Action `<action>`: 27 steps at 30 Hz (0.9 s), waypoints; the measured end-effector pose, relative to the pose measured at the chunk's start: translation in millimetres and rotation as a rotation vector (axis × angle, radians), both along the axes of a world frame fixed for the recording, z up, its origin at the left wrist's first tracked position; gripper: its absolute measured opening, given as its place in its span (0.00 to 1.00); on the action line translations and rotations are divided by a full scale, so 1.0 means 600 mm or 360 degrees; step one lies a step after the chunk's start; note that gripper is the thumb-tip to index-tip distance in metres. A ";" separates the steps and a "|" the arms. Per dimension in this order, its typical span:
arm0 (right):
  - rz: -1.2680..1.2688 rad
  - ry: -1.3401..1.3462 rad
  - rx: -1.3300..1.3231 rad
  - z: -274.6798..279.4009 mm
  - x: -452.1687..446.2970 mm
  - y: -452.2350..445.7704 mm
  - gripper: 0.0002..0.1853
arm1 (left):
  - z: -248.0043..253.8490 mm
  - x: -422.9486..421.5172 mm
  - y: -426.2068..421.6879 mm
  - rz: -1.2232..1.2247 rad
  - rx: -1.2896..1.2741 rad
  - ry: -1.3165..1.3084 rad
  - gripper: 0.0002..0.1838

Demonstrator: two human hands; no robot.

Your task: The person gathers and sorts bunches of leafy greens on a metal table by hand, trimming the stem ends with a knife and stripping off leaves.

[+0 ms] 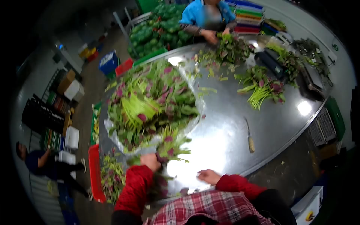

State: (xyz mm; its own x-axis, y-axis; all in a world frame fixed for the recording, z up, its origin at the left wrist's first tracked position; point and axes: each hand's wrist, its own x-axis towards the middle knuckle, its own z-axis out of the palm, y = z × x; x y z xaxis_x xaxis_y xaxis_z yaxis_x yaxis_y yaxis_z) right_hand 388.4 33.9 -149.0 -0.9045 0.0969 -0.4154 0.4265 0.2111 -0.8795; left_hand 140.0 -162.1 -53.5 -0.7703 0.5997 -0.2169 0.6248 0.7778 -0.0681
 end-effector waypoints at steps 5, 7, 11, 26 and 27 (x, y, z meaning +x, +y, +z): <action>-0.0504 -0.0038 0.0605 0.014 0.048 0.026 0.15 | 0.053 -0.023 -0.067 -0.0221 -0.0039 -0.0052 0.10; -0.0598 0.0165 0.0735 0.040 0.039 0.020 0.14 | 0.047 -0.043 -0.081 -0.0325 -0.0473 0.0037 0.11; -0.0622 0.0084 0.0572 0.030 0.048 0.020 0.12 | 0.098 -0.020 -0.099 -0.0319 -0.0105 0.0302 0.13; -0.0474 0.0218 0.0911 0.041 0.043 0.012 0.10 | 0.057 -0.027 -0.156 -0.0244 -0.0835 -0.0063 0.12; -0.0476 0.0277 0.0926 0.035 0.036 0.018 0.10 | 0.052 -0.045 -0.157 -0.0306 -0.0967 -0.0110 0.12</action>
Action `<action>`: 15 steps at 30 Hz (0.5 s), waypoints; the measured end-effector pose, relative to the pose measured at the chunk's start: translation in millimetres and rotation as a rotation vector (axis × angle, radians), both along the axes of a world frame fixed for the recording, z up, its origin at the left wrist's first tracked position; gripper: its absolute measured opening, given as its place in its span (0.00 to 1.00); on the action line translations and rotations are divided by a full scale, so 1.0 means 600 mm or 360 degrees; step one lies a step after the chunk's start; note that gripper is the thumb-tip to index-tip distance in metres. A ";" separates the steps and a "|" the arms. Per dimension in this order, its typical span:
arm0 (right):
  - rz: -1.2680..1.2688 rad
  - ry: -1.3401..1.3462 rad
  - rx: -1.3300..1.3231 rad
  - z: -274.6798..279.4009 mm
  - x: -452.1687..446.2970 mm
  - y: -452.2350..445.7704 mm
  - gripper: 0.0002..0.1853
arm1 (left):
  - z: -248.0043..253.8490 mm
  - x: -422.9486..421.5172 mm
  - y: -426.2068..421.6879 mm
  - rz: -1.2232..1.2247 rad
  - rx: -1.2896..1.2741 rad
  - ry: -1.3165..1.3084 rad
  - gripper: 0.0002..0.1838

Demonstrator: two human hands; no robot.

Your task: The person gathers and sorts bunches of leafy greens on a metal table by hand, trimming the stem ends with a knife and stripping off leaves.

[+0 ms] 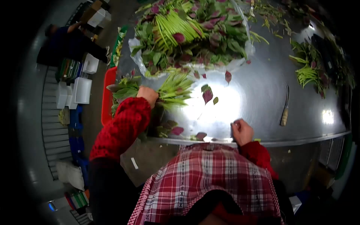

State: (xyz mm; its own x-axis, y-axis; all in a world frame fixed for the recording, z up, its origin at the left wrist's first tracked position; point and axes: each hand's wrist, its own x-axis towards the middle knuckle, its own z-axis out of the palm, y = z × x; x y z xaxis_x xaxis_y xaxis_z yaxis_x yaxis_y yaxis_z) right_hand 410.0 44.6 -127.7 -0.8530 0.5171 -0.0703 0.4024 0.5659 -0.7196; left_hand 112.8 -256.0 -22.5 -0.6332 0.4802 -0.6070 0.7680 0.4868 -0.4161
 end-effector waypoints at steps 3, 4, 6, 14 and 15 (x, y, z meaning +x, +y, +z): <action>-0.0018 -0.0150 -0.0214 -0.014 0.001 0.006 0.11 | 0.050 0.034 0.001 -0.0359 0.0634 0.0516 0.11; 0.0018 -0.0249 -0.0276 0.014 -0.020 0.000 0.13 | 0.057 0.052 0.000 -0.0343 0.0622 0.0486 0.11; 0.0227 0.0299 -0.0550 0.048 -0.084 -0.031 0.18 | 0.073 0.059 0.027 -0.0466 0.0811 0.0508 0.06; 0.0651 0.0316 -0.0358 0.176 -0.249 -0.123 0.15 | 0.140 0.121 0.089 -0.0655 0.0894 0.0674 0.09; 0.0598 0.0538 -0.0729 0.145 -0.251 -0.115 0.13 | 0.143 0.120 0.084 -0.0647 0.0904 0.0680 0.09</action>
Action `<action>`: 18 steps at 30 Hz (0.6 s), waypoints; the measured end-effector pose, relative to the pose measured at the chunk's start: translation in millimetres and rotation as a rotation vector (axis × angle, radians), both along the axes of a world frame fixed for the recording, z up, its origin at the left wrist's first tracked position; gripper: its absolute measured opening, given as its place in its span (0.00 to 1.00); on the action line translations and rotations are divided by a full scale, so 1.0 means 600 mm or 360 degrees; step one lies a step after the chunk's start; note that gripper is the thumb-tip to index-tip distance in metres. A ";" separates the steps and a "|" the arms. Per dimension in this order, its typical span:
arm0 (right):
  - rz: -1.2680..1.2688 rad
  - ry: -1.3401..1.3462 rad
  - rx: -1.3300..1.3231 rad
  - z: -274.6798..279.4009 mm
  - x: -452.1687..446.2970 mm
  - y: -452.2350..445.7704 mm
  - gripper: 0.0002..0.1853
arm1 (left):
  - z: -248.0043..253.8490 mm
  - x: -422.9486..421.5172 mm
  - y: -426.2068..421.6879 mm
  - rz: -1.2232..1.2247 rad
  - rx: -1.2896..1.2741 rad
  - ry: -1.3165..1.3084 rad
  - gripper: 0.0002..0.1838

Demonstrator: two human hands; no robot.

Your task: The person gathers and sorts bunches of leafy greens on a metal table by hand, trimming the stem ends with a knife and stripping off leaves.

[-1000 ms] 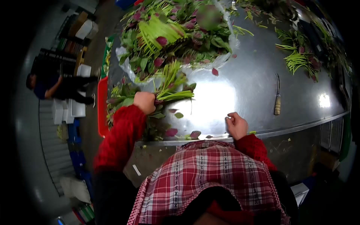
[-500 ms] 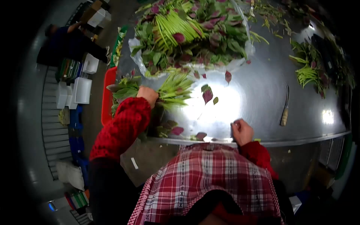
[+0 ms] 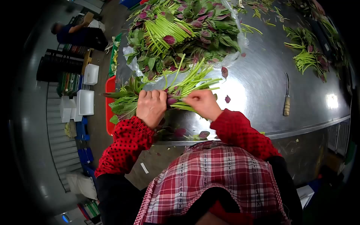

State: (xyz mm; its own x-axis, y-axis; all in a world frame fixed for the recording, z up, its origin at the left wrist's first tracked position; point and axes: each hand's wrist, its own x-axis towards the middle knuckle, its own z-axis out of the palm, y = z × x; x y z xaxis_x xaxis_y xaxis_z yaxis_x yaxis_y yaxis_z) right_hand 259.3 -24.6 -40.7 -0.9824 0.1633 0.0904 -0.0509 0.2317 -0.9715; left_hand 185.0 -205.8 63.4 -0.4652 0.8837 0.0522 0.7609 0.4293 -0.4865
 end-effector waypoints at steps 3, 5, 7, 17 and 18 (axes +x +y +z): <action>-0.0247 -0.0043 -0.0266 -0.053 0.020 0.060 0.08 | 0.011 -0.003 -0.025 -0.0032 0.0011 0.0044 0.10; -0.0312 -0.0415 -0.0037 -0.038 0.043 0.100 0.08 | 0.012 -0.004 -0.040 -0.0024 -0.0009 0.0097 0.10; -0.0308 -0.0351 0.0084 0.017 0.053 0.089 0.08 | 0.015 -0.009 -0.038 -0.0034 -0.0021 0.0149 0.10; -0.0040 -0.0094 -0.0425 0.023 -0.002 0.059 0.11 | 0.038 0.005 -0.002 -0.0241 -0.0160 0.0171 0.12; -0.0127 -0.0179 -0.0379 0.031 -0.002 0.074 0.10 | 0.038 0.005 -0.006 -0.0246 -0.0186 0.0179 0.12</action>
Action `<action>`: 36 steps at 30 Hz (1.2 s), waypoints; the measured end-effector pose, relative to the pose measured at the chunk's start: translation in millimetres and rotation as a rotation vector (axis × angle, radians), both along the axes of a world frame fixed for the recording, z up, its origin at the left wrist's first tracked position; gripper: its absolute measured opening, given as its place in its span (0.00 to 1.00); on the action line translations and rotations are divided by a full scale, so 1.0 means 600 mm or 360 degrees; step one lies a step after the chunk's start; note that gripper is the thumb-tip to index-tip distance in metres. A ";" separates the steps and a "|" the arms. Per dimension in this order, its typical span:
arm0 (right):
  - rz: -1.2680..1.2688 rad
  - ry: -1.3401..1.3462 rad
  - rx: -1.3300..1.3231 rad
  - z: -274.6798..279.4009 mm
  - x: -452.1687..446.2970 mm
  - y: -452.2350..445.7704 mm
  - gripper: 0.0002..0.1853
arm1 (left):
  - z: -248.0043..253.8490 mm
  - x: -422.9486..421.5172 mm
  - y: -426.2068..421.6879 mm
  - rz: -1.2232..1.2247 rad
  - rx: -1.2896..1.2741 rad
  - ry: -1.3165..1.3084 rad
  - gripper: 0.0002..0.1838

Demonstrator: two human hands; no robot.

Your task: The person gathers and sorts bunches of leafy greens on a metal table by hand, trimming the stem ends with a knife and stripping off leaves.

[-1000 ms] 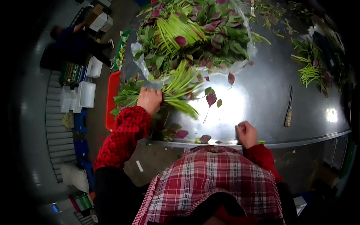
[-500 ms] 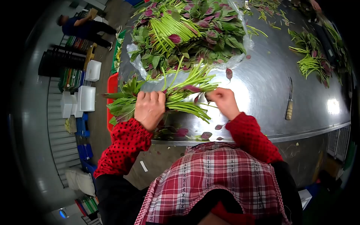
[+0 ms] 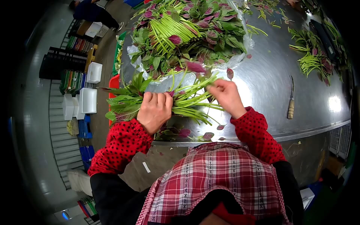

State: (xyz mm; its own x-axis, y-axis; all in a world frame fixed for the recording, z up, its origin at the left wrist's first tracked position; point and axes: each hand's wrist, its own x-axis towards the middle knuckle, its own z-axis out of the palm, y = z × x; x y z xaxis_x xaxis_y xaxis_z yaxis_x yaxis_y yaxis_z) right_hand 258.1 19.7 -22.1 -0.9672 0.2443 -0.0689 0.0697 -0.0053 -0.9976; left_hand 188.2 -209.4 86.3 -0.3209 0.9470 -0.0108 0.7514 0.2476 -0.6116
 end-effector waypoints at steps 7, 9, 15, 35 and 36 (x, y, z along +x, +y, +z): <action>0.0105 0.0412 0.1019 0.027 -0.025 -0.045 0.13 | -0.001 0.007 0.026 -0.0172 0.0057 0.0040 0.13; -0.0019 0.0151 0.0807 0.011 -0.031 -0.022 0.11 | 0.002 0.004 0.017 -0.0195 0.0067 0.0053 0.13; 0.0031 -0.0312 0.0736 -0.056 0.008 0.098 0.11 | 0.024 -0.010 -0.027 0.0157 0.0237 -0.0303 0.15; 0.0420 0.0136 0.0406 0.046 0.016 -0.028 0.18 | -0.014 0.012 -0.072 0.1380 0.0738 -0.3324 0.20; 0.0396 0.0133 0.0188 0.019 0.007 -0.038 0.17 | -0.018 0.015 -0.073 0.1379 0.0749 -0.3383 0.21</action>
State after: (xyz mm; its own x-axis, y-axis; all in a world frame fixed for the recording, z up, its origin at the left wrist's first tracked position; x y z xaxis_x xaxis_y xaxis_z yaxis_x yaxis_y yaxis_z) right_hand 262.0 -3.4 -11.0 -0.9996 0.0003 0.0285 -0.0283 0.1182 -0.9926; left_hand 197.2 -252.9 75.5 -0.3361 0.6843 -0.6471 -0.2951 0.5760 0.7624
